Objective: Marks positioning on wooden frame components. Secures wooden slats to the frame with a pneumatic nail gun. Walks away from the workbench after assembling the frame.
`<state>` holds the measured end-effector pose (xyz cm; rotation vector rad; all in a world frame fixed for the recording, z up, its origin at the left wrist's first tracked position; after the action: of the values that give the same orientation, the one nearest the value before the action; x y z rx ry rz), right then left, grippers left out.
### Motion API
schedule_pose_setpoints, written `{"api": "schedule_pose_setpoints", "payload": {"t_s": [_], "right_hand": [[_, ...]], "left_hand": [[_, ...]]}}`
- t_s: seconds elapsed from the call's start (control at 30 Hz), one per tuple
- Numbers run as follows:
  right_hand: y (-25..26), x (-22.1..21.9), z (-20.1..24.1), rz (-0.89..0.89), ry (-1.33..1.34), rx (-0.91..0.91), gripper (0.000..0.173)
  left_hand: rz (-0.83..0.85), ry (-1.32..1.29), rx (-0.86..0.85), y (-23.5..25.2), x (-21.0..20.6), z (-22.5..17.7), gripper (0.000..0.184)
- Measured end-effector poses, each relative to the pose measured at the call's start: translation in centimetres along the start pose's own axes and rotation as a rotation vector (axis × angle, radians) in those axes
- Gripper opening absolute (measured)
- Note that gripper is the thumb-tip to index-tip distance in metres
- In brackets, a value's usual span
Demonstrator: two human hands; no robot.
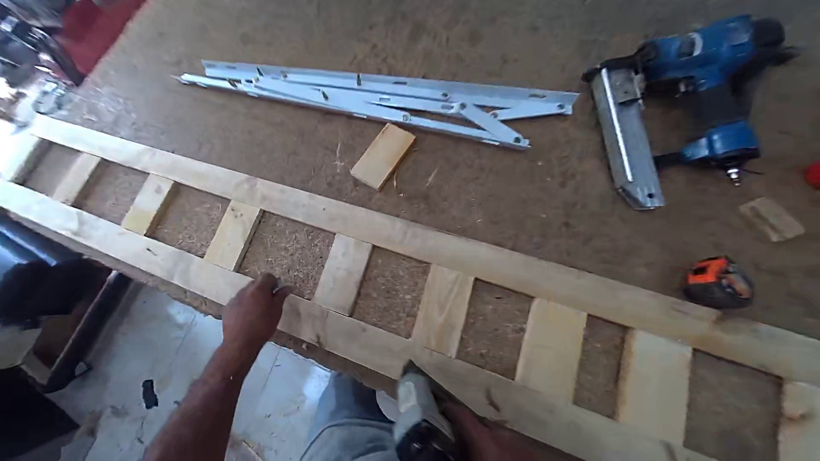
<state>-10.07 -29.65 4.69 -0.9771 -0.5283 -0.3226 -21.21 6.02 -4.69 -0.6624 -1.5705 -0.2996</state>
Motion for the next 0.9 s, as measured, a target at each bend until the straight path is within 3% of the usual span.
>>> {"api": "schedule_pose_setpoints", "payload": {"t_s": [0.17,0.37,0.5,0.63,0.83,0.9], "right_hand": [[6.8,-2.3,10.8,0.083,-0.07,-0.06,0.065],[12.1,-2.8,16.4,0.109,-0.108,-0.062,0.06],[14.1,-3.0,17.4,0.145,-0.102,-0.093,0.061],[15.3,-3.1,17.7,0.173,-0.086,-0.087,0.062],[15.5,-2.2,17.2,0.258,-0.083,-0.099,0.063],[15.1,-1.7,16.1,0.273,-0.065,-0.077,0.065]], "left_hand": [[-0.038,0.052,-0.183,7.0,-1.6,3.4,0.036],[-0.328,-0.089,-0.567,8.6,-6.1,6.1,0.026],[-0.433,-0.13,-0.578,8.9,-6.9,6.5,0.036],[-0.46,-0.12,-0.599,9.1,-7.1,6.6,0.034],[-0.432,-0.116,-0.617,8.9,-6.1,5.7,0.034],[-0.311,-0.147,-0.616,8.7,-5.5,4.0,0.035]]}}
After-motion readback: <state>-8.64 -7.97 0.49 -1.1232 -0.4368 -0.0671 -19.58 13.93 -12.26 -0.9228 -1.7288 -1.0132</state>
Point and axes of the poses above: each hand's wrist, its own y-axis towards the middle knuckle, its own x-axis out of the back of the hand, z = x × y, the point moved 1 cm from there along y, towards the middle knuckle, and after that the axes turned 13 degrees about -z, right-handed, at the moved point
